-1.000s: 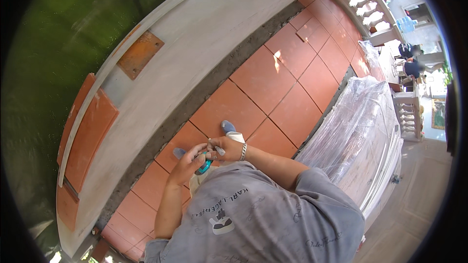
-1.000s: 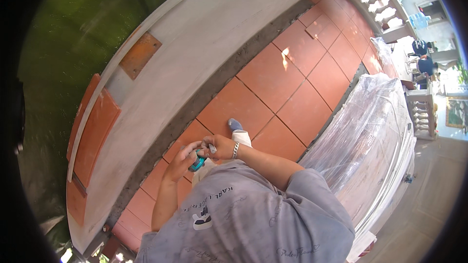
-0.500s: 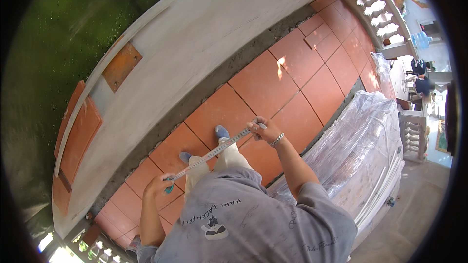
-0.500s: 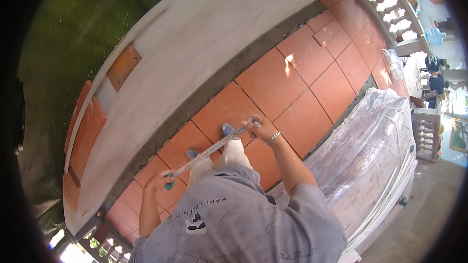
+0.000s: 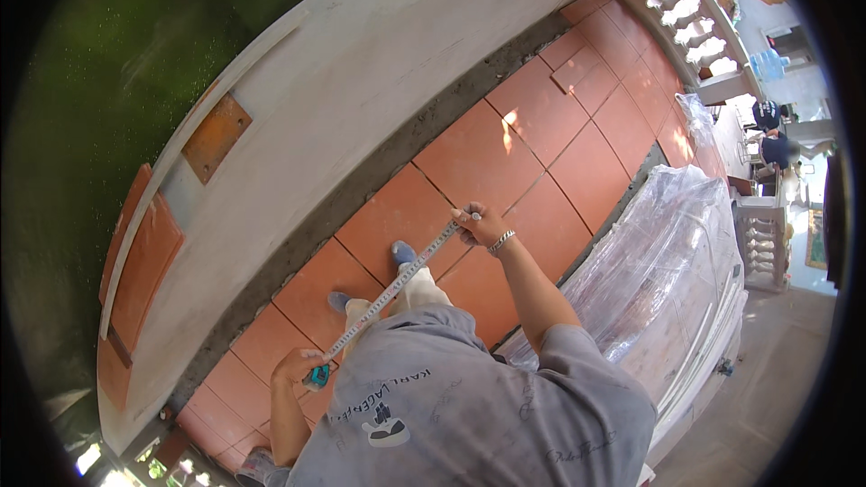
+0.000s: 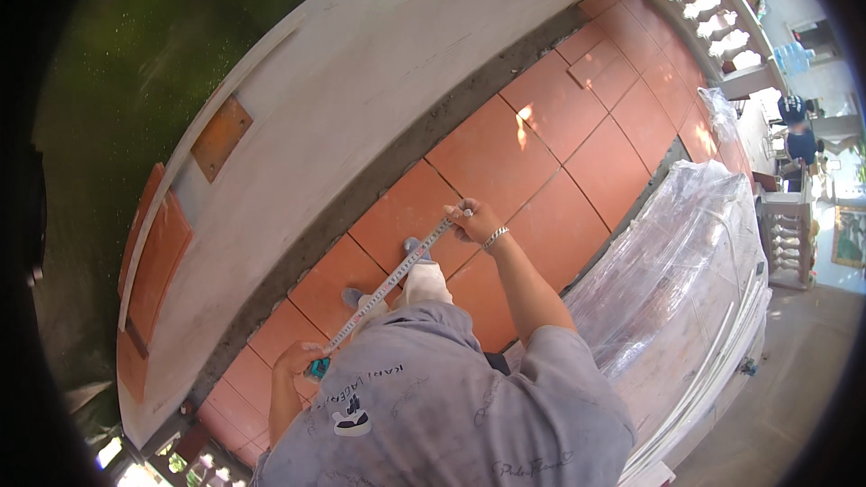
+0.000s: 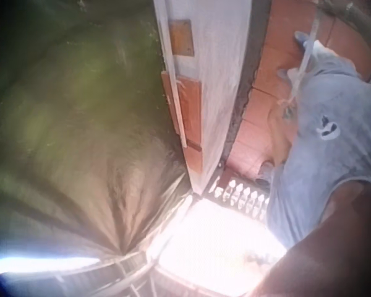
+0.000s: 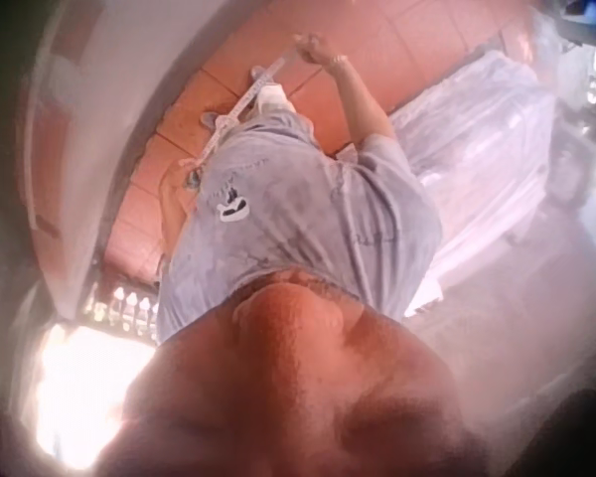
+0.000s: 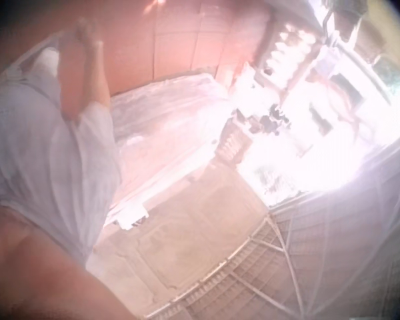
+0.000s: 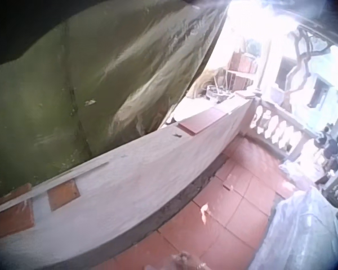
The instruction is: The person measures a tiled floor and a low wall using a tape measure, then marks red tiles with a white marker. They use a straight edge to draw straight lines on the tiles and repeatedly reposition the tiles to verify measurements.
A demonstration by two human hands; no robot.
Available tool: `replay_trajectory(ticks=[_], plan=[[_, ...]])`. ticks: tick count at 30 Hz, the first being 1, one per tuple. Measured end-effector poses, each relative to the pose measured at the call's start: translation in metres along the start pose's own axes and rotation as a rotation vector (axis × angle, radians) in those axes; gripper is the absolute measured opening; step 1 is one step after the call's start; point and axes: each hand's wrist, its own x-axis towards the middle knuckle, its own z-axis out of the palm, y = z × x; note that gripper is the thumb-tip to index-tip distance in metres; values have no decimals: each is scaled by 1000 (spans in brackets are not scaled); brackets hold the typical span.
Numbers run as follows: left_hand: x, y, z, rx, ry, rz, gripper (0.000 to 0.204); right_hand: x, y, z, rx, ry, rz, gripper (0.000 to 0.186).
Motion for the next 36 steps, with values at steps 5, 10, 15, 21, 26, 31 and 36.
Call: replay_trajectory(ticks=[5,10,15,21,26,31,36], plan=[[2,-27,1,-107,42,-21,23,6,22,-3,5,18,30,31],[18,-68,-10,-78,126,14,23,25,36,-27,71,174,-81,22],[24,-82,-11,-106,190,-19,21,53,4,-89,-169,555,-535,16],[21,-73,-5,-104,204,31,23,54,-88,-180,-272,873,-1105,30],[25,-67,0,-170,194,48,23,57,-104,-186,-361,926,-924,33],[30,-71,2,-177,189,42,21,74,-77,-154,-389,875,-867,28],[31,-74,3,-166,197,61,21,72,-53,-131,-692,867,-682,30]])
